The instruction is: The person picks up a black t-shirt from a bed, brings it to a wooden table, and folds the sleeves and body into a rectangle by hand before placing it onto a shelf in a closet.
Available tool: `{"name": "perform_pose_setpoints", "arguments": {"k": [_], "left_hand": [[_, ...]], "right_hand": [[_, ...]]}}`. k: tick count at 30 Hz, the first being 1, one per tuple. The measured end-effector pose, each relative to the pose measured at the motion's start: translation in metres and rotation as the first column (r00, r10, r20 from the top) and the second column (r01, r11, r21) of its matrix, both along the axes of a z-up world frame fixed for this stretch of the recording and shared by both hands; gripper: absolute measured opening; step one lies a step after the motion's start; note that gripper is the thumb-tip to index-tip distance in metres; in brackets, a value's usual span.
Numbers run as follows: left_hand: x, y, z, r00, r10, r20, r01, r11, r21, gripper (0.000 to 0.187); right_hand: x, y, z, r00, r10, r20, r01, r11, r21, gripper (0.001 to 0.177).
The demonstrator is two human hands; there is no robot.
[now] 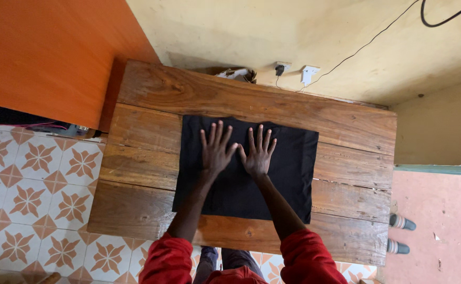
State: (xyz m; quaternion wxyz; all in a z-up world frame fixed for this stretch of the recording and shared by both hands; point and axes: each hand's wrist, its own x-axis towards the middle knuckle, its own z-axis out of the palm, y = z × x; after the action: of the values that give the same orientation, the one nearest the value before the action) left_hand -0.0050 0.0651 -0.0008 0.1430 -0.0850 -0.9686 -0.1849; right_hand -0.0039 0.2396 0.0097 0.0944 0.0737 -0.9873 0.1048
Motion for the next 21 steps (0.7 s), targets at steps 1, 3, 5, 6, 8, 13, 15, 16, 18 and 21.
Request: {"name": "perform_pose_setpoints", "arguments": {"k": [1,3,5,6,8,13,15,16,18,21], "left_hand": [[-0.004,-0.012,-0.001,1.000,0.014,0.008,-0.014,1.000,-0.020,0.069],[-0.010,-0.031,-0.004,0.999,0.044,0.018,-0.043,0.997,-0.064,0.067],[-0.013,-0.047,-0.007,0.997,0.081,0.019,-0.078,0.991,-0.112,0.066],[-0.013,-0.052,-0.007,0.996,0.091,0.008,-0.090,0.991,-0.096,0.066],[-0.013,-0.060,-0.008,0.994,0.110,-0.013,-0.111,0.992,-0.065,0.065],[-0.016,-0.069,-0.009,0.982,0.186,0.021,-0.187,0.981,0.057,0.067],[-0.017,-0.071,-0.009,0.978,0.207,-0.016,-0.205,0.975,0.090,0.067],[-0.018,-0.072,-0.008,0.979,0.202,-0.041,-0.196,0.974,0.113,0.067],[-0.013,-0.075,-0.007,0.981,0.190,-0.040,-0.182,0.971,0.155,0.066],[-0.013,-0.087,-0.005,0.989,0.148,-0.011,-0.144,0.974,0.175,0.064]], "right_hand": [[0.000,-0.001,0.002,1.000,-0.004,0.009,0.004,1.000,0.001,0.075],[0.000,-0.001,0.004,1.000,-0.010,0.026,0.010,1.000,0.005,0.075],[0.000,-0.001,0.005,1.000,-0.011,0.018,0.011,1.000,0.011,0.074],[0.001,-0.002,0.004,1.000,-0.010,0.013,0.010,1.000,0.015,0.074],[0.000,-0.002,0.003,0.999,-0.018,0.027,0.018,1.000,0.011,0.074],[-0.001,0.001,-0.004,1.000,-0.006,0.022,0.005,0.999,0.050,0.076],[0.000,0.001,-0.006,1.000,-0.011,0.024,0.010,0.999,0.051,0.076],[0.000,0.001,-0.006,0.999,-0.014,0.029,0.012,0.999,0.052,0.076],[0.001,0.001,-0.005,0.999,-0.009,0.037,0.007,0.999,0.051,0.076],[0.000,-0.001,-0.003,0.999,-0.013,0.037,0.012,1.000,0.029,0.076]]}}
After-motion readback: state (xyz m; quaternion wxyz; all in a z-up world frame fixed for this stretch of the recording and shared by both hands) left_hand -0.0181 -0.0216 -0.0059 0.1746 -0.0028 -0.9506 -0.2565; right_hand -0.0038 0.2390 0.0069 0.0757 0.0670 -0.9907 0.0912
